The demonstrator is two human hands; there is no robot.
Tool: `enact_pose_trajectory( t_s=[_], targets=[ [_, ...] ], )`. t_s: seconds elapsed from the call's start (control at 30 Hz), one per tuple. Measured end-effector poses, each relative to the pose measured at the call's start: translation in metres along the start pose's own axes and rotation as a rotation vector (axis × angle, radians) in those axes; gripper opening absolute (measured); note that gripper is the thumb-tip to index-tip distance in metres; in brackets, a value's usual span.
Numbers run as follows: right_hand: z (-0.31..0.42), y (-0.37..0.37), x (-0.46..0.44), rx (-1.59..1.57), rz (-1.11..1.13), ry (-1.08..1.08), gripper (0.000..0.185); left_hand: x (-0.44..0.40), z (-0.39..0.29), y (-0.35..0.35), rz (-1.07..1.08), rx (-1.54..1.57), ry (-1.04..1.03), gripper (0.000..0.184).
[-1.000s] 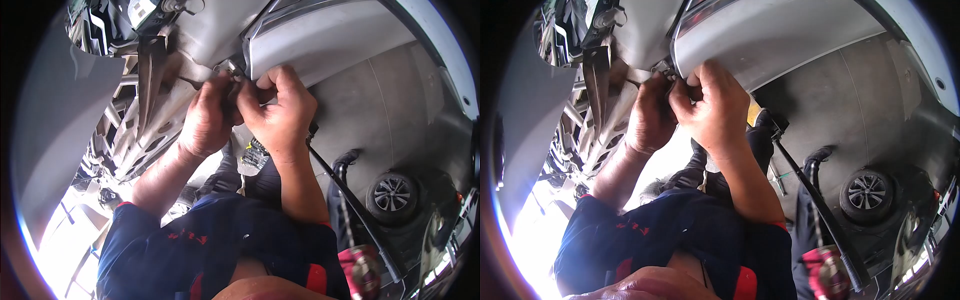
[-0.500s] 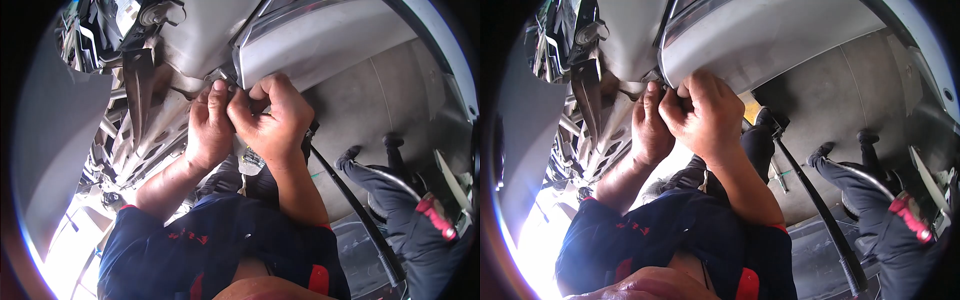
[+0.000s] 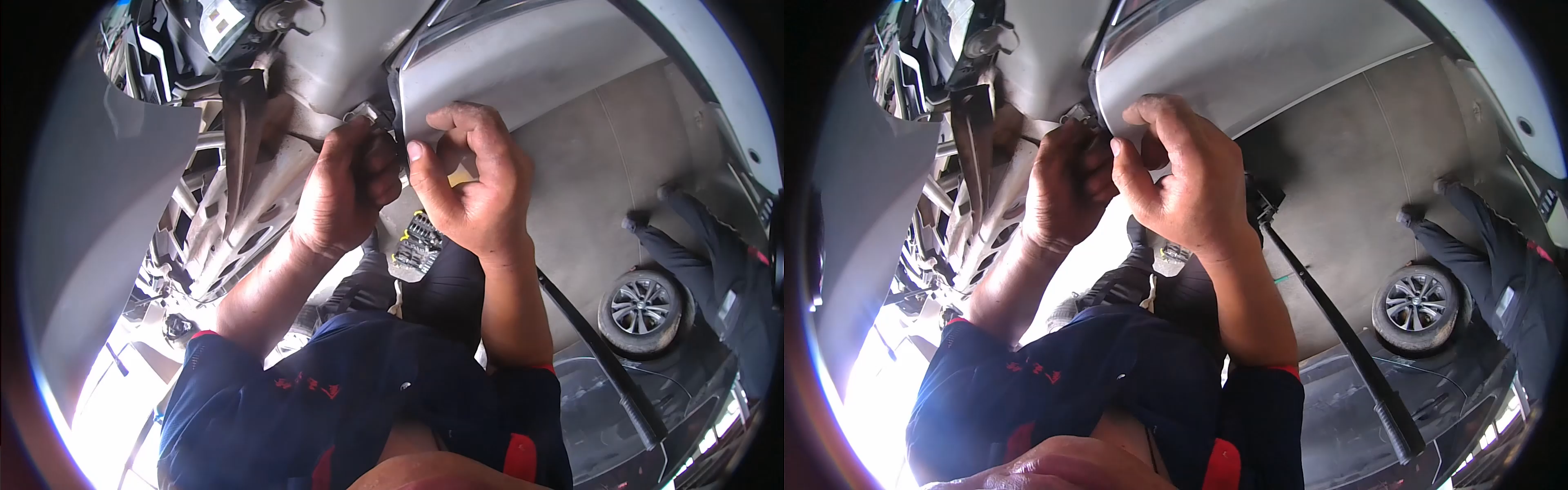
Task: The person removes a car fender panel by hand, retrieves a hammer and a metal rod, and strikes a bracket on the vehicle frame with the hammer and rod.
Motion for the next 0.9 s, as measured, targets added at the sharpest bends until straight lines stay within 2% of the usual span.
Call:
enact_pose_trajectory(
  t_s=[0.13,0.23,0.37,0.43,0.57,0.63,0.7,0.73,0.77,0.9],
  targets=[
    [0.025,-0.003,-0.013,0.177,0.111,0.135,0.025,0.002,-0.001,0.003,0.045,0.019,0.052,0.027],
    [0.034,-0.010,-0.017,0.327,0.186,0.107,0.025,0.008,0.002,0.006,0.014,-0.025,0.011,0.026],
    [0.035,-0.023,-0.011,0.399,0.034,0.173,0.028,0.012,0.007,0.021,0.053,-0.054,0.010,0.032],
    [0.034,-0.027,-0.008,0.451,0.052,0.080,0.028,0.020,0.008,0.029,0.018,-0.181,0.001,0.029],
    [0.039,-0.038,-0.001,0.595,0.002,0.103,0.024,0.041,0.008,0.047,0.013,-0.362,-0.011,0.025],
    [0.043,-0.039,0.000,0.683,-0.002,0.121,0.022,0.059,0.003,0.050,0.018,-0.395,-0.021,0.029],
    [0.058,-0.041,-0.003,0.844,0.089,0.079,0.025,0.074,-0.002,0.063,0.043,-0.463,-0.060,0.041],
    [0.064,-0.042,-0.006,0.941,0.191,-0.001,0.028,0.084,-0.005,0.068,0.046,-0.525,-0.053,0.039],
    [0.065,-0.043,-0.008,0.995,0.270,0.006,0.029,0.093,-0.004,0.074,0.052,-0.554,-0.038,0.038],
    [0.078,-0.046,-0.013,1.090,0.435,-0.107,0.034,0.117,0.008,0.109,0.056,-0.609,0.004,0.036]
  ],
)
Point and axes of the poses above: each hand's wrist, its own x-axis away from the middle knuckle, its own y-axis out of the back of the hand, z = x × y, the point moved 5 cm from there along -x, towards the middle knuckle, and after that the axes turned 3 degrees about -z, right-handed, at the moved point
